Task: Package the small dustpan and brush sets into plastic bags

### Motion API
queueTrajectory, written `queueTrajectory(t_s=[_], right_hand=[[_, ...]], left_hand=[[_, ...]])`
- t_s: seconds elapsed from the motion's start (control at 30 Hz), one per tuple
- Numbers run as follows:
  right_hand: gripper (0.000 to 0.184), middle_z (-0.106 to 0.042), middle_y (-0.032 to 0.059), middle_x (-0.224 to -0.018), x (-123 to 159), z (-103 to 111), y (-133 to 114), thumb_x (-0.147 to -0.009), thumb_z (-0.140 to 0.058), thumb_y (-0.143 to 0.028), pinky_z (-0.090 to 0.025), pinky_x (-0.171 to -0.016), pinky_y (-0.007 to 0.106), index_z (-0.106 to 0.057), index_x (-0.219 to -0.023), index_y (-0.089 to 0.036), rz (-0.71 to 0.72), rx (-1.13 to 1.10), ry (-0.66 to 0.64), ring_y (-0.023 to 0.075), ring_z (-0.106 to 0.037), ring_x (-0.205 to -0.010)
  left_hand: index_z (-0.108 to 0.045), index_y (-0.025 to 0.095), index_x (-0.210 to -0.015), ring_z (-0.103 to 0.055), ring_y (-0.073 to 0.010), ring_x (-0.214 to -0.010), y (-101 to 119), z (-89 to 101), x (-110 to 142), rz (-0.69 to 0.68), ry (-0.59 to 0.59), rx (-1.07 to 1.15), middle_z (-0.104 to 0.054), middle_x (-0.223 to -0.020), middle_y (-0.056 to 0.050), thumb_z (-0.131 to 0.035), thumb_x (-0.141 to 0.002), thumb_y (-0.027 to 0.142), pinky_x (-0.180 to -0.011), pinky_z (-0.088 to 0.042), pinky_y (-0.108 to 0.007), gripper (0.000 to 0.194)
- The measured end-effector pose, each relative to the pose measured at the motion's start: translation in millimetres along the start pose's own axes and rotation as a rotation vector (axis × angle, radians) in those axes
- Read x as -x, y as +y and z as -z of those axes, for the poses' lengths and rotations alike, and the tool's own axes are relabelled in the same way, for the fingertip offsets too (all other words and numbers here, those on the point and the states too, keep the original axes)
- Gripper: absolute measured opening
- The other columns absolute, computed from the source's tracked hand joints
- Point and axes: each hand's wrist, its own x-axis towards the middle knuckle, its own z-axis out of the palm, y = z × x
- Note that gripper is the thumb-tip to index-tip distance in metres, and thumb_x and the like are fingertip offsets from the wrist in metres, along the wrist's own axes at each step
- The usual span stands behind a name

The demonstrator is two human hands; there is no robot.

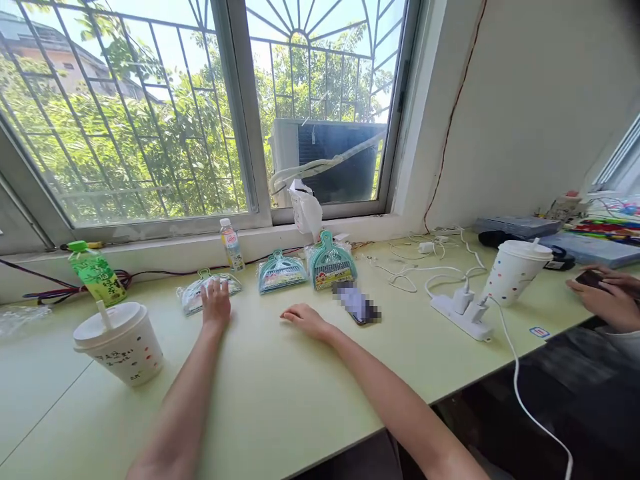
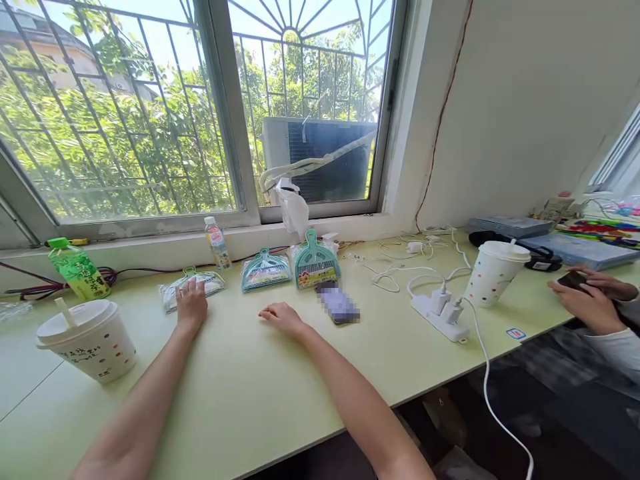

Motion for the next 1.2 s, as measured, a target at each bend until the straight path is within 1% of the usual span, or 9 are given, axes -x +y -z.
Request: queueTrajectory(t_s=[0.13,0.23,0.33,0.5,0.67,0.8,0.9,1.03,1.2], right_hand=[[0.032,-0.070,0.0063,-0.112,0.8,-0.1,-2.5,-0.095,-0.045,-0.038,-0.040,-0.096,0.034,-0.072,-0.104,-0.022,0.015,0.011,0.009,0.0213,-0.059,-0.106],[0.033,-0.071,0.0058,-0.111,2.4,0.6,-5.5,-0.094,-0.047,-0.041,-0.040,-0.097,0.033,-0.072,-0.103,-0.022,0.040,0.013,0.005,0.0216,-0.060,-0.107],[0.030,-0.071,0.0042,-0.111,2.5,1.6,-7.8,-0.092,-0.050,-0.042,-0.041,-0.096,0.032,-0.073,-0.102,-0.025,0.044,0.032,0.000,0.0217,-0.060,-0.107],[0.025,-0.071,0.0033,-0.110,-3.6,1.7,-3.6,-0.089,-0.056,-0.038,-0.042,-0.096,0.031,-0.073,-0.102,-0.025,0.051,0.029,-0.008,0.0215,-0.061,-0.106],[0.025,-0.066,0.0050,-0.119,-4.5,2.1,0.9,-0.089,-0.057,-0.033,-0.043,-0.100,0.033,-0.069,-0.108,-0.026,0.046,0.007,0.051,0.0221,-0.058,-0.115],[0.068,-0.033,0.0068,-0.153,5.5,8.3,-7.2,-0.080,-0.067,-0.038,-0.027,-0.113,0.049,-0.039,-0.142,-0.031,0.073,0.252,0.266,0.0295,-0.027,-0.142],[0.084,-0.025,0.0049,-0.157,11.1,10.8,-17.5,-0.078,-0.068,-0.029,-0.014,-0.116,0.056,-0.022,-0.149,-0.032,0.218,0.454,0.224,0.0297,-0.014,-0.146],[0.060,-0.046,0.0081,-0.146,12.1,9.3,-25.2,-0.089,-0.048,-0.014,-0.025,-0.113,0.051,-0.033,-0.146,-0.027,0.279,0.525,0.167,0.0258,-0.040,-0.135],[0.046,-0.060,0.0086,-0.130,15.2,13.6,-20.7,-0.092,-0.043,-0.008,-0.046,-0.095,0.039,-0.049,-0.135,-0.023,0.470,0.596,0.282,0.0216,-0.056,-0.117]], left_hand=[[-0.059,0.013,-0.123,-0.047,-0.0288,-0.126,44.5,9.7,-0.1,-0.168,-0.025,0.152,-0.051,-0.136,-0.018,-0.028,-0.091,0.015,-0.105,-0.035,-0.041,0.044],[-0.066,0.012,-0.108,-0.056,-0.0321,-0.111,80.0,10.1,-5.4,-0.016,-0.171,0.233,-0.064,-0.113,-0.022,-0.028,-0.094,0.029,-0.090,-0.044,-0.042,0.044],[-0.068,0.013,-0.097,-0.057,-0.0340,-0.110,97.1,5.2,-15.9,0.134,-0.190,0.251,-0.066,-0.104,-0.023,-0.037,-0.091,0.035,-0.084,-0.046,-0.041,0.039],[-0.065,0.017,-0.079,-0.059,-0.0377,-0.107,89.9,0.6,-40.1,0.242,-0.288,0.368,-0.069,-0.099,-0.020,-0.058,-0.074,0.031,-0.077,-0.047,-0.040,0.016],[-0.053,0.019,-0.054,-0.065,-0.0306,-0.083,78.6,21.2,-56.5,0.134,-0.512,0.449,-0.065,-0.066,-0.008,-0.064,-0.061,0.024,-0.069,-0.046,-0.034,0.014],[-0.051,0.020,-0.051,-0.061,-0.0203,-0.064,63.1,52.6,-41.4,0.040,-0.606,0.625,-0.058,-0.055,-0.001,-0.060,-0.063,0.027,-0.058,-0.044,-0.027,0.016],[-0.051,0.020,-0.054,-0.060,-0.0193,-0.065,50.5,84.9,-11.3,0.068,-0.703,0.789,-0.055,-0.056,0.000,-0.060,-0.062,0.030,-0.056,-0.045,-0.027,0.015],[-0.053,0.021,-0.070,-0.065,-0.0195,-0.085,52.0,117.1,29.5,0.151,-0.791,1.154,-0.064,-0.080,-0.001,-0.069,-0.062,0.033,-0.073,-0.054,-0.030,0.022],[-0.057,0.016,-0.098,-0.070,-0.0195,-0.081,64.6,98.5,48.4,0.493,-0.977,1.814,-0.070,-0.096,-0.010,-0.053,-0.084,0.046,-0.078,-0.054,-0.031,0.033]])
